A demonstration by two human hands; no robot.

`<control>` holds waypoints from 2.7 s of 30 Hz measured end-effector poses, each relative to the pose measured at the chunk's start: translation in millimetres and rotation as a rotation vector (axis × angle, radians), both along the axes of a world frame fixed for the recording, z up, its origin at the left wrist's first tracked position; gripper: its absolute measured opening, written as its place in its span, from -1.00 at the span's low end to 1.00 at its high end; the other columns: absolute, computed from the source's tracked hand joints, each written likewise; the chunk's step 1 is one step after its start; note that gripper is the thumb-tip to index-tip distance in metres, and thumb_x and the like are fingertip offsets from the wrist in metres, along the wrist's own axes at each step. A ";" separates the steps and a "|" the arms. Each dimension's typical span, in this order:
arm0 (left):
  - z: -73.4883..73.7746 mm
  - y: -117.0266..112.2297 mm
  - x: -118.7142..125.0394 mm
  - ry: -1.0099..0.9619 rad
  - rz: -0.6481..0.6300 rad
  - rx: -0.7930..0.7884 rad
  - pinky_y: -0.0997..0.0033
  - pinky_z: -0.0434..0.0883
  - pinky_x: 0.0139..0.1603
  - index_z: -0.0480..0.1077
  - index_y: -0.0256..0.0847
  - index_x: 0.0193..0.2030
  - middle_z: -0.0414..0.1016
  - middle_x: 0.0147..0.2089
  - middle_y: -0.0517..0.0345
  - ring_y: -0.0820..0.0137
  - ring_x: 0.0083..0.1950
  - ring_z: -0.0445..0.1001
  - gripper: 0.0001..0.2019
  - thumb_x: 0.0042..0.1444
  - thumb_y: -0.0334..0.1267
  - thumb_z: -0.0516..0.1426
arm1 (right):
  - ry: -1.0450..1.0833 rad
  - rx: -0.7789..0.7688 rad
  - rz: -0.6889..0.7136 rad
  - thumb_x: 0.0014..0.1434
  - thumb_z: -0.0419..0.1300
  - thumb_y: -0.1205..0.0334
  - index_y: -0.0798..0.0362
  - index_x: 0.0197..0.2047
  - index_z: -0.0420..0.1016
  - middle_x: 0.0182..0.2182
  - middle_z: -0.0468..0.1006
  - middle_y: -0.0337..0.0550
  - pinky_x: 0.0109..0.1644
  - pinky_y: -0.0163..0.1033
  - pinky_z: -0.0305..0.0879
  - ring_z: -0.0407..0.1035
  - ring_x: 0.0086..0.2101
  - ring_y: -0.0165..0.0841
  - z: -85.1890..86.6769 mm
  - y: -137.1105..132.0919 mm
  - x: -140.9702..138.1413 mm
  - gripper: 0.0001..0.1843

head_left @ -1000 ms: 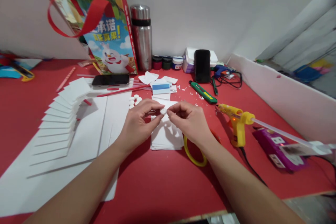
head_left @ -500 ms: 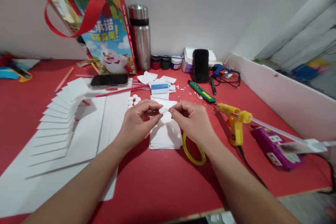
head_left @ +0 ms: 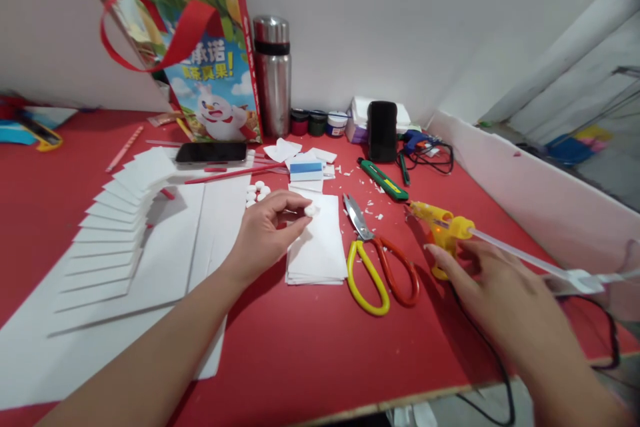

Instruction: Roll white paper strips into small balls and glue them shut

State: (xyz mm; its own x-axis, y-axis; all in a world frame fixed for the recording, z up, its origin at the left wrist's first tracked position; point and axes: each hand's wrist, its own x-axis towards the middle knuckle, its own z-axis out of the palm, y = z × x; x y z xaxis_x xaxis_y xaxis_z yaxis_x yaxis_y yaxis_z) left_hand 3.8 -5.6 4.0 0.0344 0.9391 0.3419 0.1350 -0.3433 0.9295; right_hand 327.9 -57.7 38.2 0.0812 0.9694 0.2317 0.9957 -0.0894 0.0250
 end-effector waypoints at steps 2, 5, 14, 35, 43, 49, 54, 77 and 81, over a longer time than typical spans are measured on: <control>0.3 1.0 -0.2 -0.028 0.004 -0.026 0.39 0.58 -0.07 0.58 -0.21 -0.14 0.58 -0.11 0.08 0.41 -0.14 0.57 -0.83 0.11 -0.37 0.31 | 0.119 -0.085 -0.068 0.21 0.07 -0.28 0.01 -0.45 0.37 -0.46 0.56 0.10 -0.32 -0.08 0.28 0.49 -0.40 -0.05 -5.4 20.5 -1.1 -0.48; 0.8 2.6 -1.5 -0.080 0.009 -0.076 0.35 0.57 -0.06 0.58 -0.23 -0.13 0.58 -0.10 0.06 0.40 -0.15 0.58 -0.81 0.09 -0.35 0.33 | 0.242 -0.140 -0.220 0.18 0.17 -0.13 -0.06 -0.62 0.23 -0.66 0.40 -0.07 -0.43 -0.13 0.19 0.37 -0.57 -0.18 -3.9 35.4 -5.5 -0.53; -0.6 6.9 -4.3 -0.096 0.095 -0.054 0.27 0.56 0.00 0.57 -0.22 -0.10 0.59 -0.05 0.01 0.36 -0.13 0.58 -0.78 0.08 -0.32 0.33 | 1.180 -0.105 0.069 0.25 0.24 -0.03 -0.04 -0.63 0.47 -0.51 0.56 -0.02 -0.37 -0.14 0.28 0.44 -0.46 -0.23 45.0 -7.0 -55.4 -0.54; -10.1 10.2 -7.4 -0.043 0.148 -0.047 0.28 0.62 -0.09 0.54 -0.20 -0.10 0.59 -0.06 0.02 0.30 -0.06 0.59 -0.81 0.13 -0.30 0.29 | 1.575 -0.393 0.398 0.27 0.21 -0.02 0.08 -0.39 0.47 -0.61 0.33 -0.29 -0.51 -0.28 0.09 0.18 -0.59 -0.45 -12.2 31.1 -119.2 -0.65; -6.1 9.1 -6.2 -0.018 0.153 -0.016 0.25 0.62 -0.07 0.54 -0.20 -0.12 0.59 -0.08 0.03 0.30 -0.08 0.60 -0.83 0.13 -0.30 0.29 | 1.532 -0.385 0.424 0.30 0.19 -0.01 0.07 -0.38 0.47 -0.60 0.33 -0.30 -0.50 -0.27 0.08 0.18 -0.59 -0.46 -15.0 31.0 -118.4 -0.66; -4.7 7.6 -5.1 0.031 0.158 0.025 0.27 0.60 -0.04 0.54 -0.20 -0.12 0.57 -0.10 0.04 0.32 -0.09 0.59 -0.84 0.13 -0.33 0.29 | 1.460 -0.391 0.408 0.33 0.16 -0.06 0.08 -0.35 0.47 -0.59 0.32 -0.30 -0.48 -0.27 0.10 0.19 -0.57 -0.44 -18.1 29.5 -117.5 -0.62; -3.2 6.8 -4.8 0.058 0.157 0.057 0.29 0.58 -0.04 0.53 -0.20 -0.12 0.57 -0.10 0.05 0.33 -0.10 0.58 -0.84 0.14 -0.33 0.28 | 1.409 -0.383 0.434 0.35 0.14 -0.02 0.06 -0.31 0.43 -0.57 0.31 -0.33 -0.47 -0.28 0.11 0.19 -0.55 -0.44 -15.8 29.9 -117.6 -0.67; 0.9 5.7 -5.6 0.089 0.161 0.120 0.32 0.57 0.00 0.53 -0.23 -0.13 0.55 -0.10 0.07 0.37 -0.10 0.56 -0.86 0.16 -0.39 0.26 | 1.326 -0.363 0.454 0.35 0.13 0.03 0.04 -0.45 0.34 -0.59 0.34 -0.31 -0.41 -0.26 0.18 0.26 -0.52 -0.41 -11.1 29.3 -119.2 -0.62; 1.4 5.7 -6.0 0.071 0.173 0.125 0.34 0.57 -0.01 0.54 -0.24 -0.14 0.55 -0.12 0.07 0.38 -0.11 0.55 -0.86 0.14 -0.40 0.27 | 1.326 -0.360 0.463 0.35 0.14 -0.01 0.04 -0.47 0.34 -0.59 0.34 -0.30 -0.42 -0.26 0.16 0.26 -0.52 -0.42 -12.5 28.7 -118.4 -0.59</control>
